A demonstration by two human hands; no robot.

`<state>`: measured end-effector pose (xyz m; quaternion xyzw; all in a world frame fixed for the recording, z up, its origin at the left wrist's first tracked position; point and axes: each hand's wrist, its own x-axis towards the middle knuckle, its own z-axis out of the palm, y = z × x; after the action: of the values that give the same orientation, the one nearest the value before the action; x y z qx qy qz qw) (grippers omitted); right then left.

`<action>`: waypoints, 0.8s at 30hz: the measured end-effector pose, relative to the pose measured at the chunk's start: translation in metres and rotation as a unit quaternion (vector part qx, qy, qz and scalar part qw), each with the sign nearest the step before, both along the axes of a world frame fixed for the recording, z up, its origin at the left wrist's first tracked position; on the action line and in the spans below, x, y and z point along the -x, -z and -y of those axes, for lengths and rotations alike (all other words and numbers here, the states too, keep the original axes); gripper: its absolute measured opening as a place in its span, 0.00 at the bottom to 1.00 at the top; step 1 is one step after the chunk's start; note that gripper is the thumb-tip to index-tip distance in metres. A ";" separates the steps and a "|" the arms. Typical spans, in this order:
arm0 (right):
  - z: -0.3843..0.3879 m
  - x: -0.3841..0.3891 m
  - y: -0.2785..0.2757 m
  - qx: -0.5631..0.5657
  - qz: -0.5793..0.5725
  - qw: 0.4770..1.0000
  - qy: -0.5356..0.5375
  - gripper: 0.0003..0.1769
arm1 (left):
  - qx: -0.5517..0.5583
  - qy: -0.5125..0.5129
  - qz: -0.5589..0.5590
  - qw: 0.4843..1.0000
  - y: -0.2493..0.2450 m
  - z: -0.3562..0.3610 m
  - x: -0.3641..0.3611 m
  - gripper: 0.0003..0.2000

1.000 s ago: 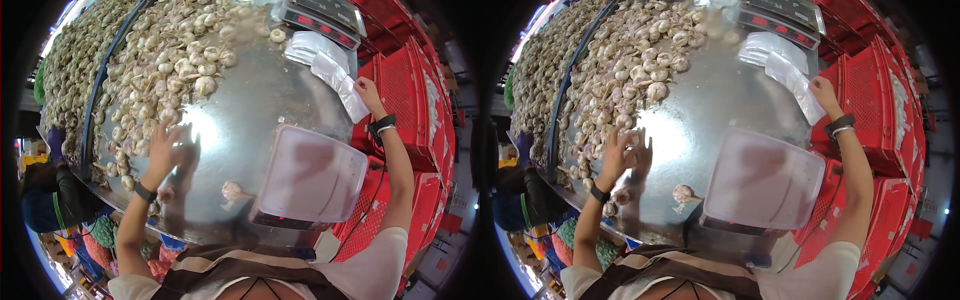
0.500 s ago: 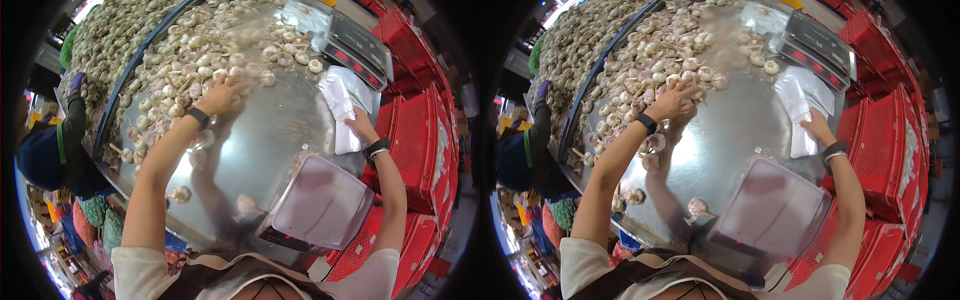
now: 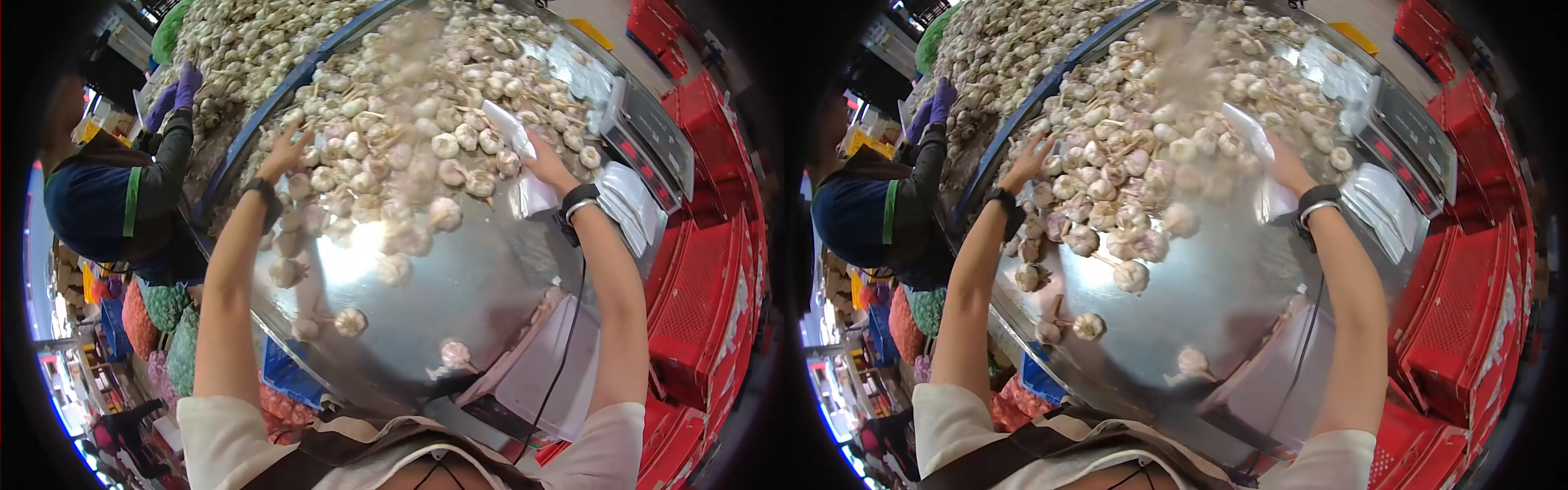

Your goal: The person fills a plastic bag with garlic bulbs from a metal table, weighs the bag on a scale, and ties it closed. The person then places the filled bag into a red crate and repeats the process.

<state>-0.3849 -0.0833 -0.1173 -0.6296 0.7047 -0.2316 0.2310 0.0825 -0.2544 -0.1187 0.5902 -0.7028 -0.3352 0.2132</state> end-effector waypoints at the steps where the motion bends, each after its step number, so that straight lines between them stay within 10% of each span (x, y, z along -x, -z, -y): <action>1: 0.013 -0.011 0.002 0.007 0.008 1.000 -0.001 0.36 | -0.090 -0.014 -0.123 0.988 0.006 0.004 0.008 0.32; 3: 0.033 -0.031 -0.002 -0.025 0.005 1.000 -0.007 0.36 | 0.086 0.155 -0.008 0.984 0.045 0.022 0.026 0.33; 10: 0.002 -0.124 -0.029 -0.047 -0.084 0.989 -0.112 0.35 | 0.007 0.296 -0.009 0.955 0.014 -0.035 0.061 0.30; 14: -0.024 -0.155 -0.032 -0.118 0.126 0.982 -0.081 0.32 | -0.001 0.331 -0.021 0.944 0.001 -0.045 0.039 0.27; 18: -0.061 -0.134 -0.040 0.076 0.070 0.995 0.018 0.25 | 0.170 0.223 0.052 0.959 -0.021 -0.056 -0.016 0.19; 24: -0.124 -0.105 -0.019 -0.045 0.030 0.991 0.121 0.27 | 0.073 0.148 -0.081 0.983 -0.061 -0.132 -0.063 0.13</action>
<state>-0.2798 0.0404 -0.0980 -0.5213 0.7782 -0.2451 0.2502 0.1457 -0.1219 -0.0572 0.4331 -0.7855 -0.3574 0.2603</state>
